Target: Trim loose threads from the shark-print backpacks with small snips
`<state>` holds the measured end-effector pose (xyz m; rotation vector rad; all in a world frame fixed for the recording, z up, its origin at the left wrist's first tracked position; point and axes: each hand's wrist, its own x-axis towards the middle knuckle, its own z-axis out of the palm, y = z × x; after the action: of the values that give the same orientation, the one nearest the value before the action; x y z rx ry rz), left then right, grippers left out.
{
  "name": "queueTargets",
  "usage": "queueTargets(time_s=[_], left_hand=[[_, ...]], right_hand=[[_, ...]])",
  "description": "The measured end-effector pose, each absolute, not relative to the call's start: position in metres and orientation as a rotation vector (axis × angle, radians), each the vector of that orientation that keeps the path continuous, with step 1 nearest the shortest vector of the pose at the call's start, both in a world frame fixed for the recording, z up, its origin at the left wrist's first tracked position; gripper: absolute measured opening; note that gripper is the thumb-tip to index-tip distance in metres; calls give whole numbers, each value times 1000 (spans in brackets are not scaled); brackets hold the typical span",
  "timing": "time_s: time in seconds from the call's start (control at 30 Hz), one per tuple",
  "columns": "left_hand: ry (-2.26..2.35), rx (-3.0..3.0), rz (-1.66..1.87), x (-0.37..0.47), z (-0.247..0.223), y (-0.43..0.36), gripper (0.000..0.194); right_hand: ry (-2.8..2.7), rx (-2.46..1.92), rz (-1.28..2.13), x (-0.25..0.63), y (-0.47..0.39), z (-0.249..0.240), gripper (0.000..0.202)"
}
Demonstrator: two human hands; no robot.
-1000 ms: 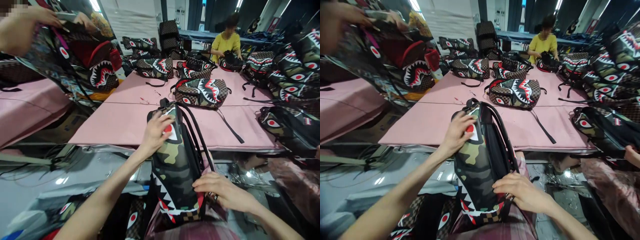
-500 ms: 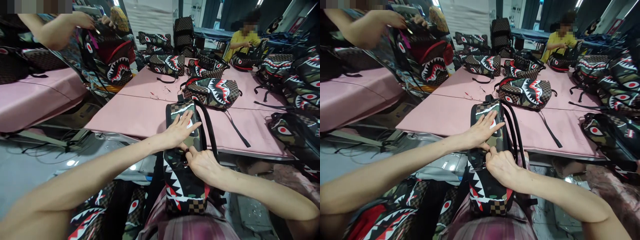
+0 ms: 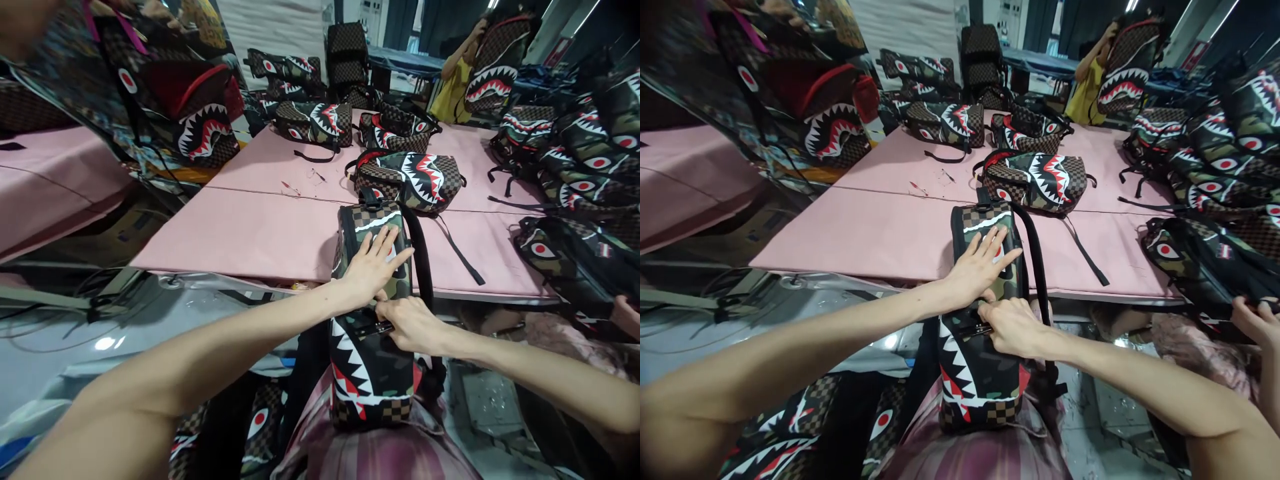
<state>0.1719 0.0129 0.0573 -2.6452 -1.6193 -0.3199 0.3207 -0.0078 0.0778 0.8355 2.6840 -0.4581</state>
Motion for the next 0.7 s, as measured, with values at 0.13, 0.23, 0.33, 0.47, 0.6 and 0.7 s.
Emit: queueTargets(time_s=[0.13,0.23,0.33,0.47,0.6,0.7], left_hand=[[-1646,-2616,-318,184,49,13,109],[-1690,-2522,-354,190,38,12,93],[-1634,-2561,-449,186,32,11,82],[-1724,-2691,-934,170,46,-8,60],[-2736,-2432,-1342,168,65,-61,31],[-3903,-2240,-1094,179,60,-92,52]], right_hand=[[2768,801,-806,329,-7,73,14],[2763,705,-1182,334,-6,70,4],[2837,690,-1351,344,-6,62,6],[3015,716,-1323,369,-13,47,24],[3111,780,-1136,387,-24,39,42],[3260,682,-891,385,-33,37,34]])
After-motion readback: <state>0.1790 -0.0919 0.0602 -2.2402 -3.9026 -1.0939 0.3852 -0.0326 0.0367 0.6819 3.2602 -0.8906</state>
